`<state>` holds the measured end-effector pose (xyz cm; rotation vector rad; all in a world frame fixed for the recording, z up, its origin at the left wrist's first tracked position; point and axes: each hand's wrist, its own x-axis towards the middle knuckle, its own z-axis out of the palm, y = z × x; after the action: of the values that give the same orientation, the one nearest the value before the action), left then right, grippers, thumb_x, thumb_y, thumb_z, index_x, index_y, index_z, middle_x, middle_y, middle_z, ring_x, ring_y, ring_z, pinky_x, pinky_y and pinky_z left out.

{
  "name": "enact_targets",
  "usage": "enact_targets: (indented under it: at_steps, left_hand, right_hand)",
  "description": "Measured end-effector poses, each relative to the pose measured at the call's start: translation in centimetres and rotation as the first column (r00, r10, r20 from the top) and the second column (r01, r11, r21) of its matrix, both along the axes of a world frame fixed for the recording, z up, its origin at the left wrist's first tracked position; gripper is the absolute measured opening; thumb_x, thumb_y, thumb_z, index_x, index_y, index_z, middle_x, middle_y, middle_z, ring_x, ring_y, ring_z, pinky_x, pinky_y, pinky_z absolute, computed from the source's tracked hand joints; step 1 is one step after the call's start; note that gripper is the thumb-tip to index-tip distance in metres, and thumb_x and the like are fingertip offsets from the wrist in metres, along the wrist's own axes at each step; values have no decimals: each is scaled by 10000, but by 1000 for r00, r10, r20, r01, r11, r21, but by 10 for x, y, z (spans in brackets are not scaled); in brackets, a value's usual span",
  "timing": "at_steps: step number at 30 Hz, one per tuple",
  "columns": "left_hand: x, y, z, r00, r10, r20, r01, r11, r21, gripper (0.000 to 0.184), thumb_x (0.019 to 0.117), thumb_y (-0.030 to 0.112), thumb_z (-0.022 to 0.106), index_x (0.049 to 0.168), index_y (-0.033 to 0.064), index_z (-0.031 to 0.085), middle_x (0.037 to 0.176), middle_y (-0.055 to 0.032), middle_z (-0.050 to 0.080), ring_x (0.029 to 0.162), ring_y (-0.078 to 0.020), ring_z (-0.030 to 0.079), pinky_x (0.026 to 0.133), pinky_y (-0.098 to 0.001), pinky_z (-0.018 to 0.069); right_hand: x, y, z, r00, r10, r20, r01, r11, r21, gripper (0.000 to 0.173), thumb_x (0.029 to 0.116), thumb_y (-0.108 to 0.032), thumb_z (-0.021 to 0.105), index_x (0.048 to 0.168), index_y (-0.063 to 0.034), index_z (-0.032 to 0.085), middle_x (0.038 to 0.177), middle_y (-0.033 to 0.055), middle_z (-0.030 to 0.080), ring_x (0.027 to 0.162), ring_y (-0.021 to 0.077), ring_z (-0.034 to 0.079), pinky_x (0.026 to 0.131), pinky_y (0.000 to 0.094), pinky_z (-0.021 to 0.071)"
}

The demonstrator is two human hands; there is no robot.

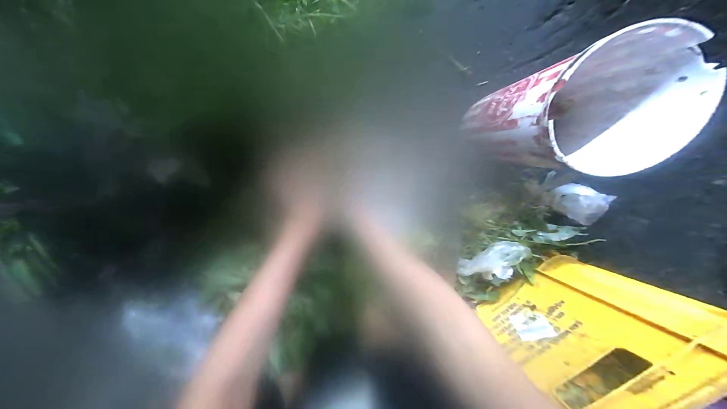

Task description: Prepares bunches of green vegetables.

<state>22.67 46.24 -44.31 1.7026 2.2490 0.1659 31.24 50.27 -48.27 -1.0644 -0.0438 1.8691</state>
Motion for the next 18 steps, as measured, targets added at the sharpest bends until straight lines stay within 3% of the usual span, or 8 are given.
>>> enact_targets:
  at_steps: [2,5,8,11,13,15,18]
  left_hand:
    - [4,-6,-5,996,-25,89,20,999,47,296,1041,247,546,1298,178,676,1214,-128,683,1059,-352,672,836,-573,522]
    - [-8,2,-16,957,-58,283,64,998,-10,284,1026,218,582,1275,167,706,1194,-131,686,1053,-291,689,906,-480,572]
    - [-38,20,-36,933,-166,320,205,974,-94,321,1016,257,551,1280,192,723,1243,-112,672,1113,-266,668,960,-490,555]
    - [-62,47,-48,916,-325,236,346,937,-51,282,1008,190,533,1194,242,738,1314,-39,654,1139,-247,663,926,-517,563]
    - [-75,67,-56,892,-421,164,432,901,-39,333,983,149,572,1252,293,705,1445,-61,570,1152,-284,663,881,-541,581]
    - [-90,87,-63,857,-497,140,497,867,35,450,960,105,601,1355,317,638,1500,-95,521,1156,-307,661,866,-546,586]
    - [-108,111,-45,834,-541,108,536,841,79,615,963,94,580,1519,338,479,1504,-84,505,1248,-290,606,963,-539,550]
  right_hand:
    - [14,-8,2,998,45,35,-48,997,68,159,1018,-154,542,1084,-67,657,931,37,708,843,102,700,779,293,608]
    - [21,-7,2,984,133,117,-134,991,0,202,1005,-179,629,1172,-67,643,990,41,713,885,100,698,804,292,607]
    - [13,0,-2,963,151,224,-118,981,-154,263,902,-151,750,1127,-35,679,982,86,726,887,152,706,783,347,610]
    - [11,-1,-5,948,174,266,-143,981,-130,322,884,-177,776,1164,-47,684,1038,78,727,949,151,701,823,356,605]
    - [17,-3,-6,949,214,232,-202,977,-73,389,900,-184,762,1251,-60,648,1106,74,712,1004,147,690,874,355,599]
    - [26,-1,-6,946,253,202,-246,967,-61,389,903,-214,759,1247,-70,647,1085,76,714,969,152,696,839,361,606]
    - [38,0,-6,936,299,185,-298,954,-30,372,939,-247,718,1268,-91,643,1116,54,705,987,123,685,845,334,601]
